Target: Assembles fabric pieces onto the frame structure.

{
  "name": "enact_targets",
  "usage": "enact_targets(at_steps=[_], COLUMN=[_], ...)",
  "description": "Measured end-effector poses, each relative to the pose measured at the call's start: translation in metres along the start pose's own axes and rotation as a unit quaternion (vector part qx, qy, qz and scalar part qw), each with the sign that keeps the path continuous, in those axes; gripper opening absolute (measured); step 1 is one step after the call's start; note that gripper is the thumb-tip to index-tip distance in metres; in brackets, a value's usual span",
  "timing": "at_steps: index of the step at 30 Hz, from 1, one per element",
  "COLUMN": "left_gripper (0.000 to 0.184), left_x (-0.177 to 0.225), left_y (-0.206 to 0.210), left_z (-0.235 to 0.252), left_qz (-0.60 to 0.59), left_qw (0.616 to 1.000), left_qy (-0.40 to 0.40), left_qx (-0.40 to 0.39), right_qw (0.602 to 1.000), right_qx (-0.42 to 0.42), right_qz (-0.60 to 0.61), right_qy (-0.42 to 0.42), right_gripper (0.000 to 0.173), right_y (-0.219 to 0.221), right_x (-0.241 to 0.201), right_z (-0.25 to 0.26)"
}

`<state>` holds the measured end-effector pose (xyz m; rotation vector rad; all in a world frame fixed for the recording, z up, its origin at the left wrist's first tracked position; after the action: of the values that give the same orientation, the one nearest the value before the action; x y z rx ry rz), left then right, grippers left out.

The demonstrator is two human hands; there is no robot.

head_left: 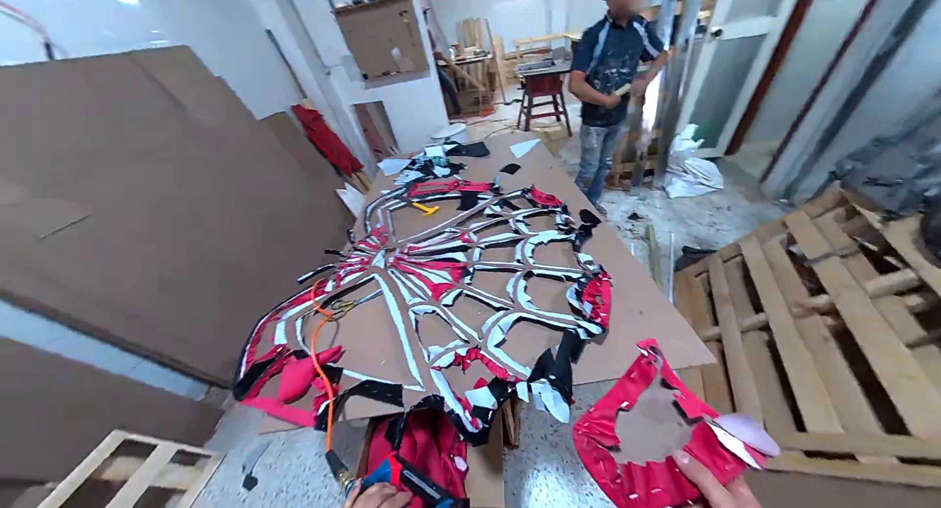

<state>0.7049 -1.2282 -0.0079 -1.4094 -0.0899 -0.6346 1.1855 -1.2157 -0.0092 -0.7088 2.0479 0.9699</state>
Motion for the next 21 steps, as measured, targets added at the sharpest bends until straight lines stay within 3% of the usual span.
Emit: enact_targets(at_steps=[8,11,17,21], left_gripper=[0.033,0.035,0.034,0.035], left_x=[-0.043,-0.062,-0.104,-0.150], left_y=[-0.008,-0.010,-0.021,-0.034], left_z=[-0.032,-0.033,-0.006,0.038], left_qz=[-0.001,0.006,0.036,0.049], left_qw=[1.000,0.999,0.999,0.999], left_qy=[-0.011,-0.011,-0.002,-0.008], left_qx=[-0.011,-0.030,-0.013,-0.003], right_qw=[0.999,0.998,0.999,0.999], right_qx=[-0.034,-0.037,0.022,0.042], right_qz=[0.025,0.039,0.022,0.016], right_qy=[0.025,0.032,0.039,0.024], right_gripper=[0.030,0.034,0.028,0.030], right_y=[-0.002,-0.002,0.021,0.021], right_x=[0.062,0.084,0.090,0.088], right_z=[-0.014,-0.021,-0.045,-0.052])
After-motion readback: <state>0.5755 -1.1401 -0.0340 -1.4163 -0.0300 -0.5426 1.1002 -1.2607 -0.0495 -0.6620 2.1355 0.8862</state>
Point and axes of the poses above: each hand's wrist, its own z-axis towards the middle knuckle, its own y-axis out of the palm, x = y × z, the point moved 9 cm from there along z, towards the middle knuckle, and after that the axes turned 9 degrees about y, right-handed, at the moved point
